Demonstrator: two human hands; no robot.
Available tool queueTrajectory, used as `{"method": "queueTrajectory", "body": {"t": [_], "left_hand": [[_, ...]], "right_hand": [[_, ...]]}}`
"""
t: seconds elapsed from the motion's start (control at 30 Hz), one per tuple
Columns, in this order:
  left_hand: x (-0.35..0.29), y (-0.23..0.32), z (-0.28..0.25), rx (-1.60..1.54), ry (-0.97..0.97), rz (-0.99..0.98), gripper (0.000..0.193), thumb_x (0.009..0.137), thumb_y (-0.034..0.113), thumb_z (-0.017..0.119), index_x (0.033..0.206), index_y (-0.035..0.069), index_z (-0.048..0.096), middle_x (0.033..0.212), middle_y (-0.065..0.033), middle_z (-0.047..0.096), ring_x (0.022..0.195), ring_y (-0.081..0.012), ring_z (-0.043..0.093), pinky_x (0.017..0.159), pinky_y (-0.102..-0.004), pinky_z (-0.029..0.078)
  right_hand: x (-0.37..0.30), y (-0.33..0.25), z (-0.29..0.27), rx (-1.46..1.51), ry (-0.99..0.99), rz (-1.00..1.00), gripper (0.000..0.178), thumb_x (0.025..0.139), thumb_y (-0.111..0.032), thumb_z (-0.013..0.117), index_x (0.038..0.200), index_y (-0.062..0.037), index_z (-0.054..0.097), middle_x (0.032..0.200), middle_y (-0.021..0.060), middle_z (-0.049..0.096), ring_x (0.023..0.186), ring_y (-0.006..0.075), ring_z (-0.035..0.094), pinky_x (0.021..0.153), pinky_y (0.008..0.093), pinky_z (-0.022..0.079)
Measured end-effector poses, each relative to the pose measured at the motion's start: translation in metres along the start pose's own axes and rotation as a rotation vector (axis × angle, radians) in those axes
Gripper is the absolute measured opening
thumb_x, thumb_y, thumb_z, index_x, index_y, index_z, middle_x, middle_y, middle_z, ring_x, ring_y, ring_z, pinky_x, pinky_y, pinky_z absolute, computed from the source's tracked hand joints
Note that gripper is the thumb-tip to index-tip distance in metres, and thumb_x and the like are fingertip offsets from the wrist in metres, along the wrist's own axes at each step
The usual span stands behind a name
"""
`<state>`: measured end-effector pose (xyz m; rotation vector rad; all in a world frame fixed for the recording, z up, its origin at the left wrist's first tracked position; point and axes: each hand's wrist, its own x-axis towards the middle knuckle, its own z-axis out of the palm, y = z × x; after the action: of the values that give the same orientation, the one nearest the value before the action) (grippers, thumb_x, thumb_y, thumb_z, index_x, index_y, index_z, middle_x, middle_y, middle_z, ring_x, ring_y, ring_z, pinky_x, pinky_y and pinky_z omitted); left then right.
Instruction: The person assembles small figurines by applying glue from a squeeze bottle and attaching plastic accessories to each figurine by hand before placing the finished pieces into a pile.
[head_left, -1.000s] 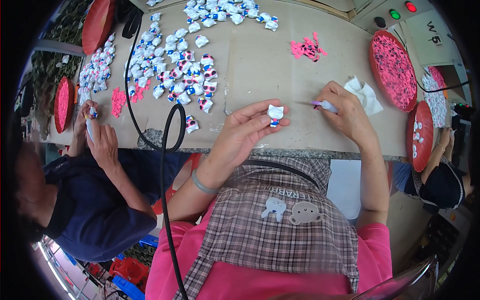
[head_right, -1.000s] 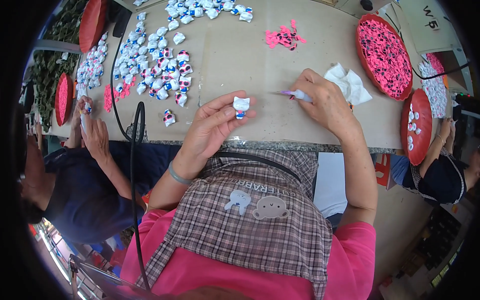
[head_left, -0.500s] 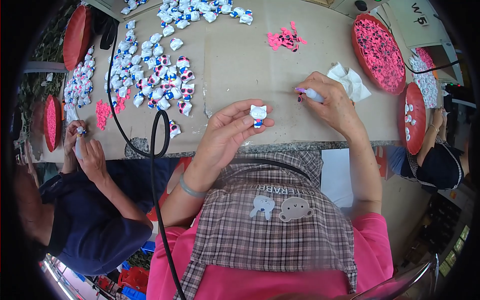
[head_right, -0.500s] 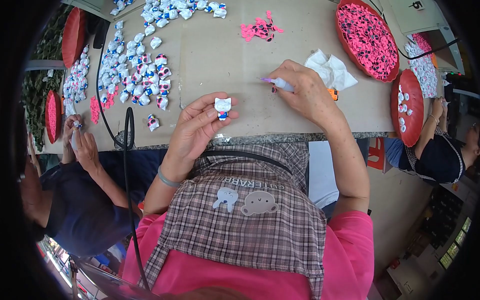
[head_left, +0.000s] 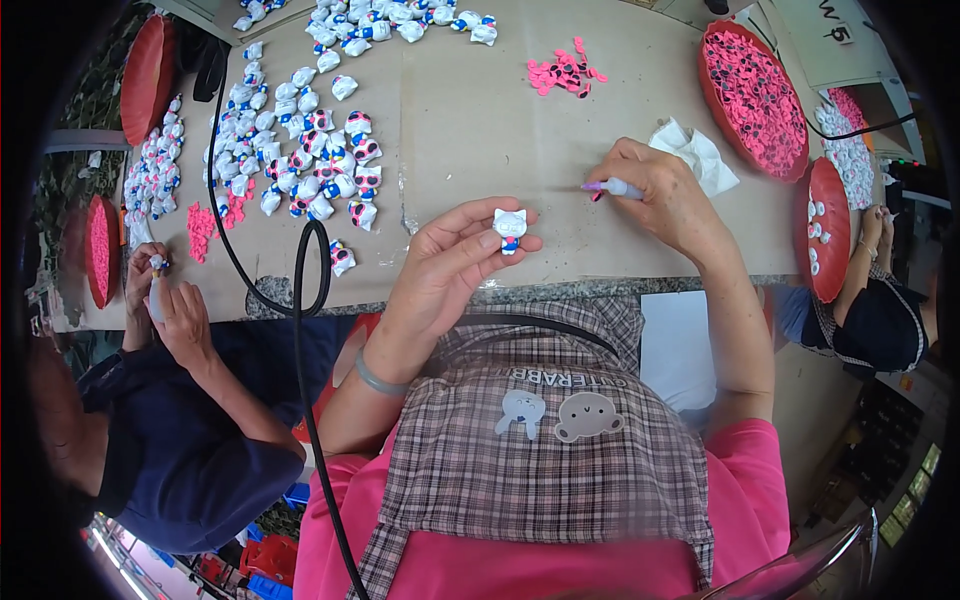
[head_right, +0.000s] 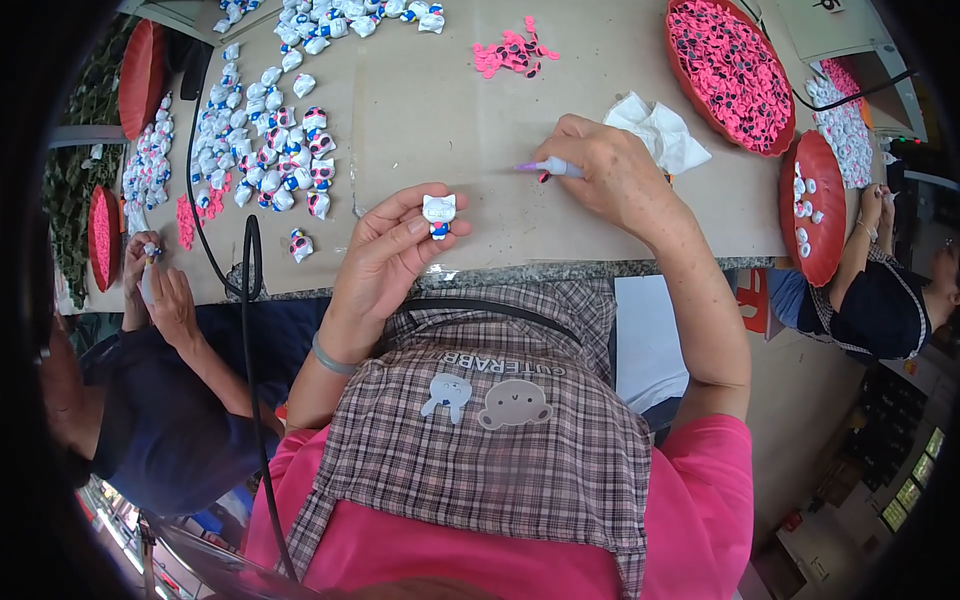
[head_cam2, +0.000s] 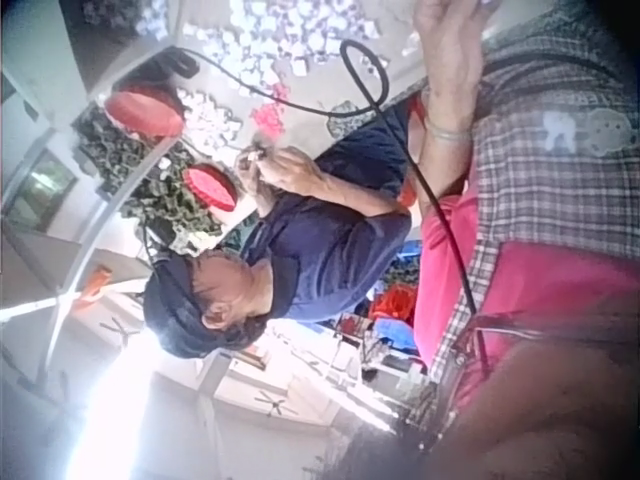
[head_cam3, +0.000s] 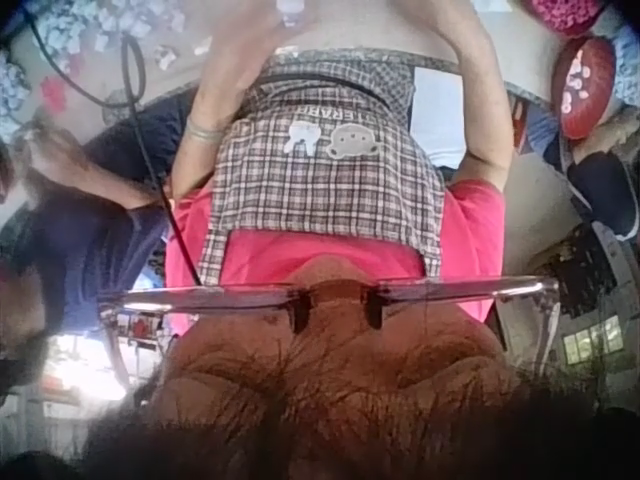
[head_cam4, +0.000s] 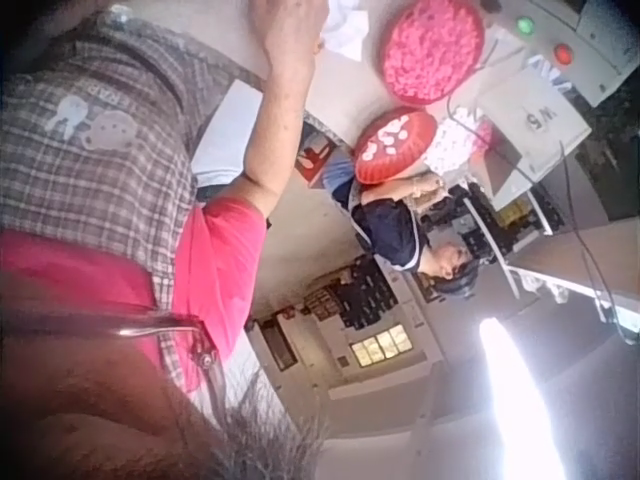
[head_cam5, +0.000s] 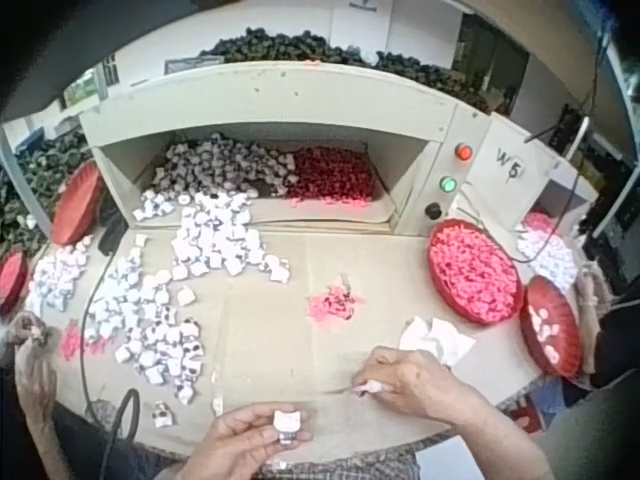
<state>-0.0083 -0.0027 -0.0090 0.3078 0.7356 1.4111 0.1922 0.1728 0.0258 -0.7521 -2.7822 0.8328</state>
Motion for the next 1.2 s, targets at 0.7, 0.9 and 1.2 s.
{"method": "queueTrajectory", "body": {"t": [0.7, 0.9, 1.2], "left_hand": [[0.000, -0.012, 0.008, 0.291, 0.037, 0.157, 0.031, 0.091, 0.002, 0.057, 0.121, -0.004, 0.054, 0.110, -0.0132, 0.063, 0.100, -0.0188, 0.063, 0.089, -0.0286, 0.050], [-0.002, -0.012, 0.010, 0.404, 0.050, 0.182, 0.031, 0.090, 0.000, 0.057, 0.120, -0.005, 0.054, 0.108, -0.0114, 0.064, 0.099, -0.0156, 0.062, 0.088, -0.0264, 0.049], [-0.003, -0.011, 0.010, 0.534, 0.025, 0.162, 0.030, 0.091, 0.000, 0.057, 0.120, -0.005, 0.055, 0.108, -0.0114, 0.064, 0.100, -0.0148, 0.062, 0.088, -0.0262, 0.049]], "right_hand": [[-0.010, -0.062, 0.030, 0.894, 0.044, 0.258, 0.009, 0.080, 0.001, 0.066, 0.088, 0.0011, 0.062, 0.084, 0.0038, 0.061, 0.072, 0.0099, 0.061, 0.064, 0.0226, 0.050], [-0.009, -0.059, 0.032, 0.675, 0.050, 0.184, 0.011, 0.077, 0.002, 0.068, 0.085, 0.0010, 0.060, 0.079, 0.0032, 0.062, 0.069, 0.0089, 0.059, 0.064, 0.0227, 0.049], [-0.006, -0.062, 0.027, 0.574, -0.002, 0.312, 0.024, 0.076, -0.001, 0.070, 0.092, -0.0036, 0.052, 0.076, 0.0024, 0.062, 0.072, 0.0088, 0.059, 0.063, 0.0258, 0.050]]}}
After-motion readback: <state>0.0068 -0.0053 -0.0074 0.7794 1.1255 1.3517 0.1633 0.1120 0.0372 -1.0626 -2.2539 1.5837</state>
